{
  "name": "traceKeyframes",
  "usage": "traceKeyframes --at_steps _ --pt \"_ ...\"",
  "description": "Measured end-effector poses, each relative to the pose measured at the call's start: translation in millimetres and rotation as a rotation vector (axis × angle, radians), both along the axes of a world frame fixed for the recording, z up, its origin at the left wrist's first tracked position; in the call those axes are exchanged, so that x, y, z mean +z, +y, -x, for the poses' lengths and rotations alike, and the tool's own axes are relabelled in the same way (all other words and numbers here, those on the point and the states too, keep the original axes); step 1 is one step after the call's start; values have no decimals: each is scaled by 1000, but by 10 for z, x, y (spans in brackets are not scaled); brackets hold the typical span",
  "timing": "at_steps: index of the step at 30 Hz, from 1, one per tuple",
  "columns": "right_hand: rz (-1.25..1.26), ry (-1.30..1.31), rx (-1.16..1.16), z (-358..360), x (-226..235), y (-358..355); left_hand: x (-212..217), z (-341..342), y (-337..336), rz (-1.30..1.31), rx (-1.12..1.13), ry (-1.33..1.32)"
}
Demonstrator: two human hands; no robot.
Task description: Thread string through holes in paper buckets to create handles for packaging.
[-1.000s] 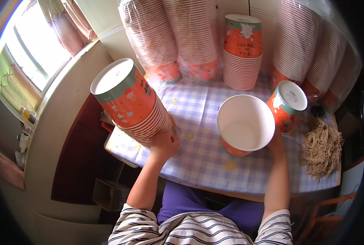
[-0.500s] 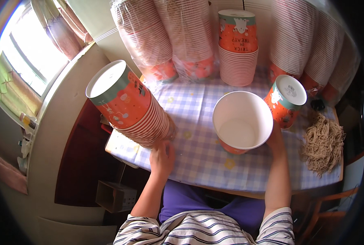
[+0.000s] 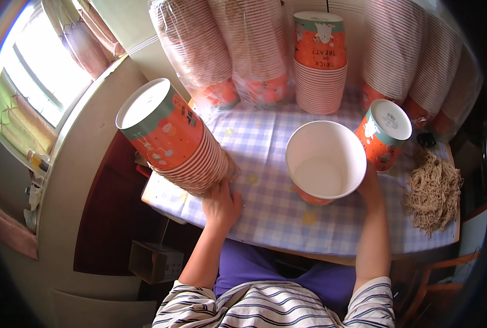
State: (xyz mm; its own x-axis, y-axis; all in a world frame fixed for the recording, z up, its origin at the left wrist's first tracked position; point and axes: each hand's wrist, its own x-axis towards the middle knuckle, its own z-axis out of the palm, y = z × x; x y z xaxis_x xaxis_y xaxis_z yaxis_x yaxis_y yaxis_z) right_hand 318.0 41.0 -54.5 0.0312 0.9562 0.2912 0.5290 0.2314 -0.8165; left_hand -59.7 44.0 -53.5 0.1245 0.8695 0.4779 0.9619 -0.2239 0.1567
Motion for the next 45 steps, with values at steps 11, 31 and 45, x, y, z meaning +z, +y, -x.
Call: traceKeyframes --at_steps 11,31,45 --pt "68 568 29 -53 -181 60 1 8 54 79 -80 42" --pt "1 428 -14 -42 -160 29 330 365 -710 -9 -494 -96" --pt "5 233 -30 32 -73 13 211 503 -837 272 -691 143"
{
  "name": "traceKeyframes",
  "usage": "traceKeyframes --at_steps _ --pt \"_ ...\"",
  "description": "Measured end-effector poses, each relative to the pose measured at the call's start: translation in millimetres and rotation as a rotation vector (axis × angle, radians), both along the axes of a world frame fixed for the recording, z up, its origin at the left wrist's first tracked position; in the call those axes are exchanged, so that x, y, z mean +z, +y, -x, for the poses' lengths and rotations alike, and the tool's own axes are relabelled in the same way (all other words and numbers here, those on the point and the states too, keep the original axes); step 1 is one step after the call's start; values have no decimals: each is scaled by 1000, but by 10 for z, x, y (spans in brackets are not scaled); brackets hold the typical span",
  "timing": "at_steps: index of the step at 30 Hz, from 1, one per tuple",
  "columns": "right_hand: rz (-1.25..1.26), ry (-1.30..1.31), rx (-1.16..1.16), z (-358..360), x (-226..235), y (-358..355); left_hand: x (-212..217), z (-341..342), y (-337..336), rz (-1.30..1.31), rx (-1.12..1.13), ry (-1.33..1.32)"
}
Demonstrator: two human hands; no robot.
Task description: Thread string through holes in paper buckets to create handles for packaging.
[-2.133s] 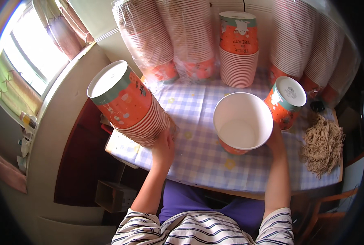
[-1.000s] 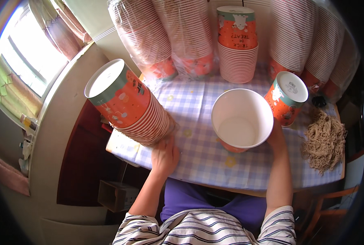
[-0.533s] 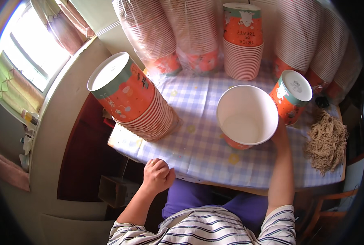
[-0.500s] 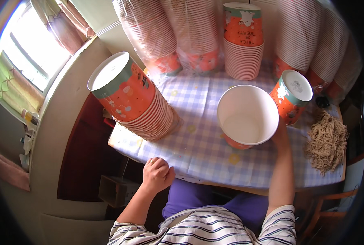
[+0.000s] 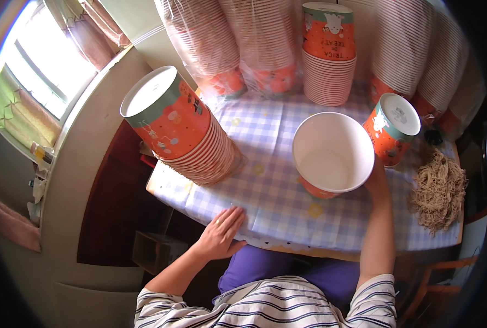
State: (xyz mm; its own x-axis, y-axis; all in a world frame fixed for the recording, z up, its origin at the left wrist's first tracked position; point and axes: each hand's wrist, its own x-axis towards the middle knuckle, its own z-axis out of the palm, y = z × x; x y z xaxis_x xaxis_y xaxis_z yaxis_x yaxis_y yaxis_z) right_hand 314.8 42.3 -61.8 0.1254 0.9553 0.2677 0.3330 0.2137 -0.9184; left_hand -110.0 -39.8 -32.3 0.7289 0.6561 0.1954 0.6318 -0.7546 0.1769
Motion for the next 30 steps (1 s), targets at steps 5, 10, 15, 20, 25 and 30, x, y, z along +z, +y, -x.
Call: traceKeyframes --at_steps 5,10,15,20,25,30 --pt "10 442 83 -176 -289 118 -239 345 -417 -144 -29 -169" --pt "-8 300 62 -241 -358 112 -27 189 -224 -193 100 -231" --pt "-43 -244 -39 -86 53 41 12 -4 157 -90 104 -121" --pt "-115 -413 -215 -206 100 77 49 109 -28 -246 35 -125" --pt "-194 133 -288 -270 -147 180 -90 34 -38 -249 3 -224" --pt "-126 -146 -436 -126 143 -132 258 -417 228 -228 -3 -370"
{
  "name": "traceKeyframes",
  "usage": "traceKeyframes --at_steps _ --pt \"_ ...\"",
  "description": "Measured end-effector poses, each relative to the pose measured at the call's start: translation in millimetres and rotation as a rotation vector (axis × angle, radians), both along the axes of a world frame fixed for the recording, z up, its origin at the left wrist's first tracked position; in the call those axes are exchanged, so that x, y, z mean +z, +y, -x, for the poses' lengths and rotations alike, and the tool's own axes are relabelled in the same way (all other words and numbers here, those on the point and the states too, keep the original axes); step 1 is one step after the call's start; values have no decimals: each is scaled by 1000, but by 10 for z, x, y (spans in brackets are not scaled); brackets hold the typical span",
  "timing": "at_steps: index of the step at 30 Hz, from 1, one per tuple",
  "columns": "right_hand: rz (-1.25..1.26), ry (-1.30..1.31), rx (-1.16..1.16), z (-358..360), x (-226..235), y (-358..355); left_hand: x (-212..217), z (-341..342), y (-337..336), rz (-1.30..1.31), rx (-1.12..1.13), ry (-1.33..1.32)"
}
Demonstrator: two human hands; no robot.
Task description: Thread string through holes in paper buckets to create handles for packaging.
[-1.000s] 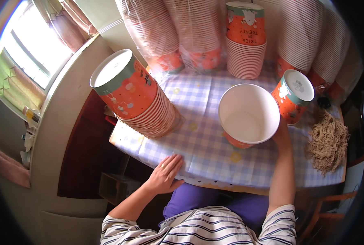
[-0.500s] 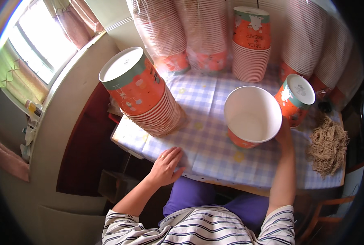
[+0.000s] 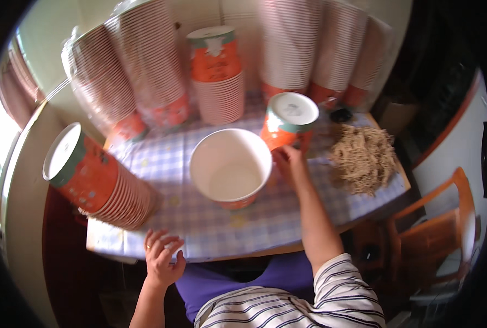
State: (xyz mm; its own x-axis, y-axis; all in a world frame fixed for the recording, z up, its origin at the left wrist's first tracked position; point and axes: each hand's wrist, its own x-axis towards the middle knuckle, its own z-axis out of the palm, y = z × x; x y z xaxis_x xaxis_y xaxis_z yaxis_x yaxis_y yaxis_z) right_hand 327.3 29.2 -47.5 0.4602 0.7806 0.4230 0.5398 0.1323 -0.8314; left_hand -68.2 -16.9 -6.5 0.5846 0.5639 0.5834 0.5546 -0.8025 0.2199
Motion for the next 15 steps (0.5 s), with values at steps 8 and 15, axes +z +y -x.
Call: traceKeyframes --at_steps 8,15 --pt "-138 -316 -310 -247 55 -756 13 -1093 1113 318 -167 -888" --pt "321 -484 -367 -881 320 -1088 -256 -1341 1240 485 -309 -1018"
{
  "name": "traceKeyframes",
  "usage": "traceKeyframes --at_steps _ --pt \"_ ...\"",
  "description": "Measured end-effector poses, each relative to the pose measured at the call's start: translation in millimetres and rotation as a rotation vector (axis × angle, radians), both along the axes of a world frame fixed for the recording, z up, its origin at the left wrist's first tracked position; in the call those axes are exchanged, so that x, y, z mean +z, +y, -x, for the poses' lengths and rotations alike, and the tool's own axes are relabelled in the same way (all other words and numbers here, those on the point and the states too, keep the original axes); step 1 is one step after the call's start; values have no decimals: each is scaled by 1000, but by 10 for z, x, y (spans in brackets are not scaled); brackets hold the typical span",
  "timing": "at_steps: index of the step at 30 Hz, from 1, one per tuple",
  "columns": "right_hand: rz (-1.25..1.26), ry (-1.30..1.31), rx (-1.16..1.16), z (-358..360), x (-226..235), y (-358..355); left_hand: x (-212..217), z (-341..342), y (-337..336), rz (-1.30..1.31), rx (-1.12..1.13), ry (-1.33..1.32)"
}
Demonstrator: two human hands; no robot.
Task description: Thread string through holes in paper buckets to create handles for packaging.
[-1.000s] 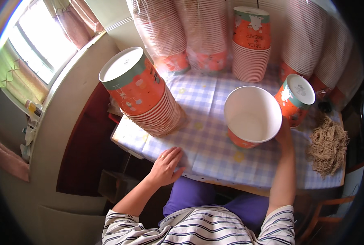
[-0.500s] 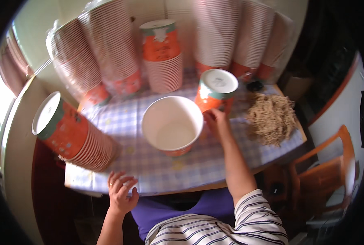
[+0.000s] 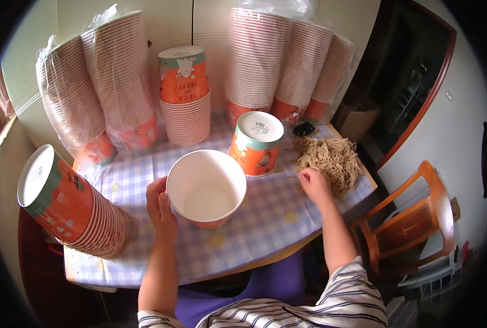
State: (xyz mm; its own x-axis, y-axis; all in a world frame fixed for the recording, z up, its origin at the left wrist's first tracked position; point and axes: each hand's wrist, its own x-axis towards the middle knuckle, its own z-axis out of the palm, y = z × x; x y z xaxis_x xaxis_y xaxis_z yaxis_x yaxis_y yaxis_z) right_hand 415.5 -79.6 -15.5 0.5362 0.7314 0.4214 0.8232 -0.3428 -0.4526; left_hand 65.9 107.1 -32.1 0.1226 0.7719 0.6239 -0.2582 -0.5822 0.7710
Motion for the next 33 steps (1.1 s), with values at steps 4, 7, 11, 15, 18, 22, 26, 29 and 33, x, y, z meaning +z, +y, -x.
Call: traceKeyframes --at_steps 4,7,11,15,18,22,26,29,33 --pt "206 -192 142 -142 26 158 -189 49 54 15 24 66" --pt "352 -478 237 -144 -33 325 -151 -2 2 42 16 58" --pt "498 -706 254 -177 -73 463 -132 -8 8 13 21 60" --pt "125 -170 254 -121 173 492 -129 18 14 13 58 63" --pt "-121 406 298 -284 465 463 -106 -11 -8 4 68 60" --pt "-353 912 370 -303 1117 491 -180 -7 3 77 54 19" --pt "-410 1094 518 -445 1805 483 -100 -21 -9 15 72 55" --pt "-469 983 465 -467 2358 497 -124 8 -10 8 86 57" --pt "-568 801 422 -469 2986 519 -141 -15 -26 29 92 70"
